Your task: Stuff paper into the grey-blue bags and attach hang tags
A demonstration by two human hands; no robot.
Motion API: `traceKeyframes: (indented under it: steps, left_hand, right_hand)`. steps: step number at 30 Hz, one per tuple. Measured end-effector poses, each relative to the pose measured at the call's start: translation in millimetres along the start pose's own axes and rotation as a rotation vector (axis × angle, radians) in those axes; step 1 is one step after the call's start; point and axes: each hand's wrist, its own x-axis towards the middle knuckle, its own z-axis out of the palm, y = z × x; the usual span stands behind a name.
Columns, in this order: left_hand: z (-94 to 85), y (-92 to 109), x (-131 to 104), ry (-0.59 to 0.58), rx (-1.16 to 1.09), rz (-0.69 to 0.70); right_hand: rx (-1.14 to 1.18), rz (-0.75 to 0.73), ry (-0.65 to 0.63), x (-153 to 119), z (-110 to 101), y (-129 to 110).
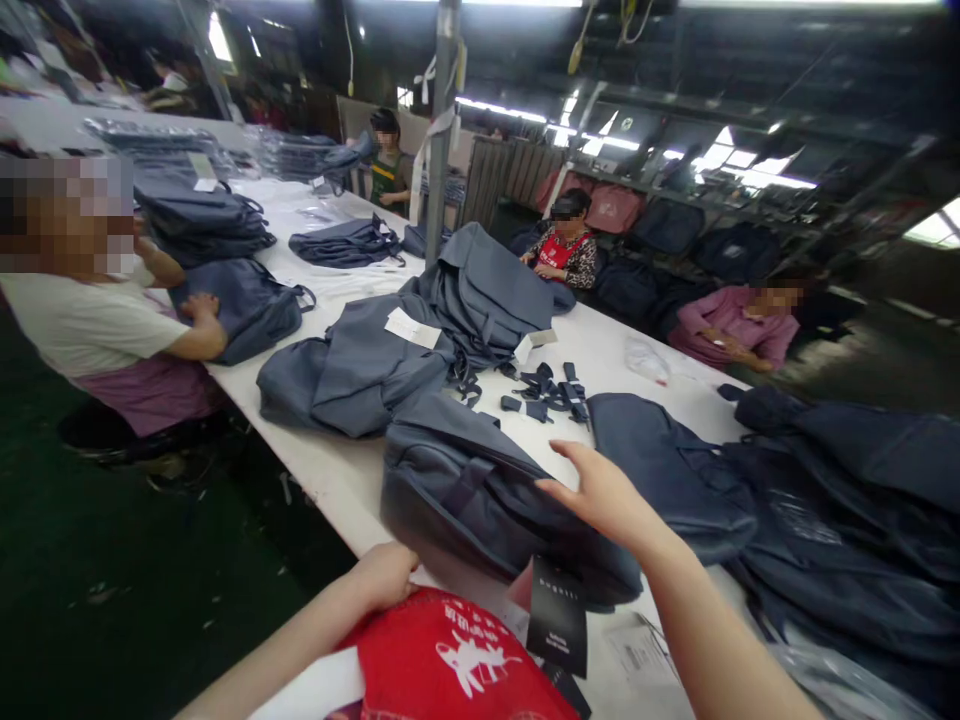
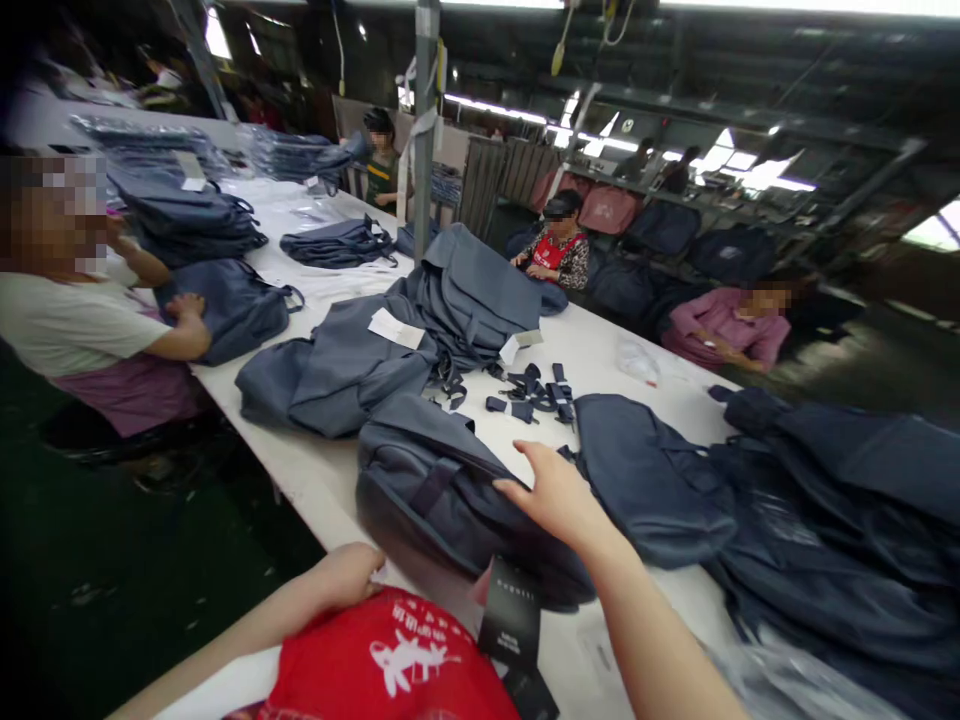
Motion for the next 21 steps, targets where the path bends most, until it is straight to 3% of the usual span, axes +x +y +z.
traceKeyframes:
  steps: [4, 7, 9, 15, 21]
  left_hand:
    - [-21.4, -36, 14, -0.01, -0.013, -0.023]
    - [-33.0, -65, 21, -0.014, -0.038, -0.044]
    - [-36.5, -85, 25, -0.031, -0.058, -0.059]
    - [-37.9, -136, 33, -0.147, -0.128, -0.09]
    - [-40.1, -168, 45, -0.168, -0.219, -0.144]
  right_hand:
    - [-0.14, 0.077, -0.42, 60, 47, -7]
    - [-0.082, 0.158, -0.449, 76, 75, -1]
    - [0.017, 0.176, -0.416, 72, 81, 2]
    - [0.18, 0.232, -0.429, 32, 65, -21]
    - [0.181, 0.323, -0.425, 6, 36, -40]
